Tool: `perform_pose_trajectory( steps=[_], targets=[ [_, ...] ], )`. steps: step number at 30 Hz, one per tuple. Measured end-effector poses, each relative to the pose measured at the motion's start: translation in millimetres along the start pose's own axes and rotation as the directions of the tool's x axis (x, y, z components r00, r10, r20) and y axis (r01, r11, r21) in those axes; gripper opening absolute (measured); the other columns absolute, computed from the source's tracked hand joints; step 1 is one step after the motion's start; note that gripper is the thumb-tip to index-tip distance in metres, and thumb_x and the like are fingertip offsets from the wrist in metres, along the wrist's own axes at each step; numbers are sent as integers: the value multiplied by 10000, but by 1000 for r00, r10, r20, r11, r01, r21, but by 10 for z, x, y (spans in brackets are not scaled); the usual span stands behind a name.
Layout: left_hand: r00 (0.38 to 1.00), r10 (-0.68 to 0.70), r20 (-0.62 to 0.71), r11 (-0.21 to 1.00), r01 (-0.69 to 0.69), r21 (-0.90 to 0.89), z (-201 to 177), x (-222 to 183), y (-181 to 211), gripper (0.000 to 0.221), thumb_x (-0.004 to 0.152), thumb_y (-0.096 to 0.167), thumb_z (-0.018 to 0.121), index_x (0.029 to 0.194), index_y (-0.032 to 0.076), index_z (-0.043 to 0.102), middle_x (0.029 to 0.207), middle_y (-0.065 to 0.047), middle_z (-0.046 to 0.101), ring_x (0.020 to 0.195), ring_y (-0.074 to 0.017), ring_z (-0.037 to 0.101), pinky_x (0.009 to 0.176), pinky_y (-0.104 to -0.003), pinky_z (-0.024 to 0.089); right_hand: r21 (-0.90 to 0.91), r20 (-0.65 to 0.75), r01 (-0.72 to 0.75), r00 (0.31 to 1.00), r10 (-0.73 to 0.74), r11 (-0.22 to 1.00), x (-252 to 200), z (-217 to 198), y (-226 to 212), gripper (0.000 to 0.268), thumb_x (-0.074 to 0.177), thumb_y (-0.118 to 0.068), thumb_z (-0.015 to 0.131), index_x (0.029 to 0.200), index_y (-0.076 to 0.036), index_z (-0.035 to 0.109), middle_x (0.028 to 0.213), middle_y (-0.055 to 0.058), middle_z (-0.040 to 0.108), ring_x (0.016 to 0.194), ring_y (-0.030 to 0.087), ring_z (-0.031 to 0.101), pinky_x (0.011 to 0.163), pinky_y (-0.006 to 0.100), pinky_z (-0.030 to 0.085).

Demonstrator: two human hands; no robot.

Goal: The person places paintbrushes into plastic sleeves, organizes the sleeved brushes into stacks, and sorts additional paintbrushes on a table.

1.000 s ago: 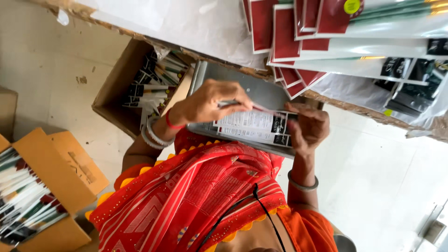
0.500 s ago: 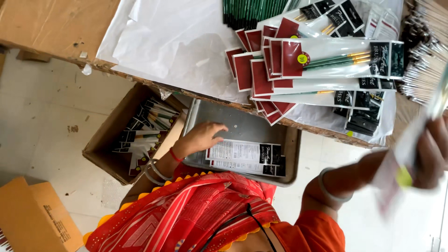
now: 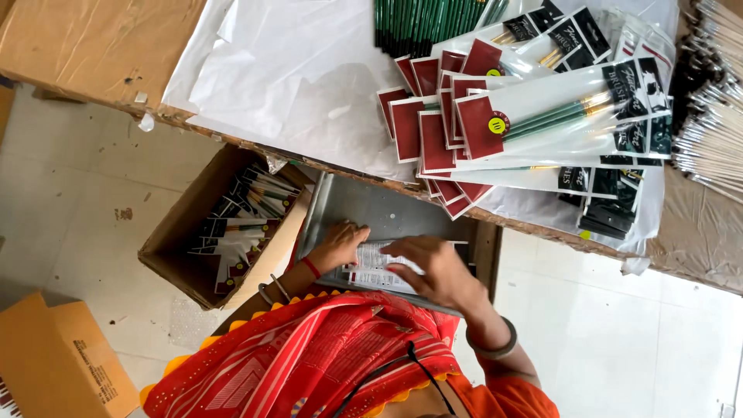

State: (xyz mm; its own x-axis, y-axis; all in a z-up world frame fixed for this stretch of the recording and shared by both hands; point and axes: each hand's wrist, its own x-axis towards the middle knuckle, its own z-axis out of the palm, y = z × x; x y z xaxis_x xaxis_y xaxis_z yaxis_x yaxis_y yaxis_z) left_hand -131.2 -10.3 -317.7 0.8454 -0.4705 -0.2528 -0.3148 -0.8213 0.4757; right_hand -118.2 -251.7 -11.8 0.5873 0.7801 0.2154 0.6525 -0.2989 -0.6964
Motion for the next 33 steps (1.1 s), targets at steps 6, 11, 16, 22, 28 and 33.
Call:
perform_pose_trajectory(
  steps=[6,11,16,22,28,33],
  targets=[
    [911,271,-311,960,-235,150,274,-94,-138,495,731,-13,739,1195,54,579,952,-157,673,926,-345,674,827,-495,536,-312,63,-355,918,392,881,-324,1203,1114,641,699,-183,837,1264,18,609,1261,204,620,1186,371,578,1021,487,442],
    [995,72,72,990,-62,-128,-1296,-329,883,445,889,69,694,1307,49,543,954,-145,712,876,-317,715,750,-454,589,-239,43,-425,893,447,873,-429,1167,1031,561,726,-182,852,1233,-43,655,1253,193,625,1199,386,565,1008,504,447],
    [812,376,-447,925,-357,131,-2427,-777,1499,577,730,114,840,1236,82,563,1108,-155,701,1088,-348,674,1004,-502,511,-55,-95,-458,887,452,887,-446,750,620,278,860,-174,800,1125,-112,739,1029,153,742,965,356,714,780,472,572],
    [698,28,-716,435,-654,-620,-2288,-609,1639,717,891,223,881,1437,60,447,1476,-107,556,1304,-198,649,1177,-340,527,396,-470,-177,803,365,901,-549,674,349,260,919,-173,788,1126,-52,686,894,156,727,780,303,741,668,403,577],
    [861,115,-495,754,-400,-521,-1949,-335,1661,172,980,-36,687,1147,-79,687,1064,-212,768,991,-258,765,895,-308,636,571,-415,-185,775,476,800,-650,907,504,231,953,-93,707,1176,-32,704,901,151,741,756,223,739,661,377,561],
    [821,73,-567,666,-463,-584,-1932,-280,1698,167,1027,-28,649,1169,-116,663,1079,-226,743,1017,-246,751,943,-325,632,540,-562,-131,680,472,832,-725,795,554,81,948,-74,739,1009,-28,710,835,123,721,717,212,726,642,348,543]
  ],
)
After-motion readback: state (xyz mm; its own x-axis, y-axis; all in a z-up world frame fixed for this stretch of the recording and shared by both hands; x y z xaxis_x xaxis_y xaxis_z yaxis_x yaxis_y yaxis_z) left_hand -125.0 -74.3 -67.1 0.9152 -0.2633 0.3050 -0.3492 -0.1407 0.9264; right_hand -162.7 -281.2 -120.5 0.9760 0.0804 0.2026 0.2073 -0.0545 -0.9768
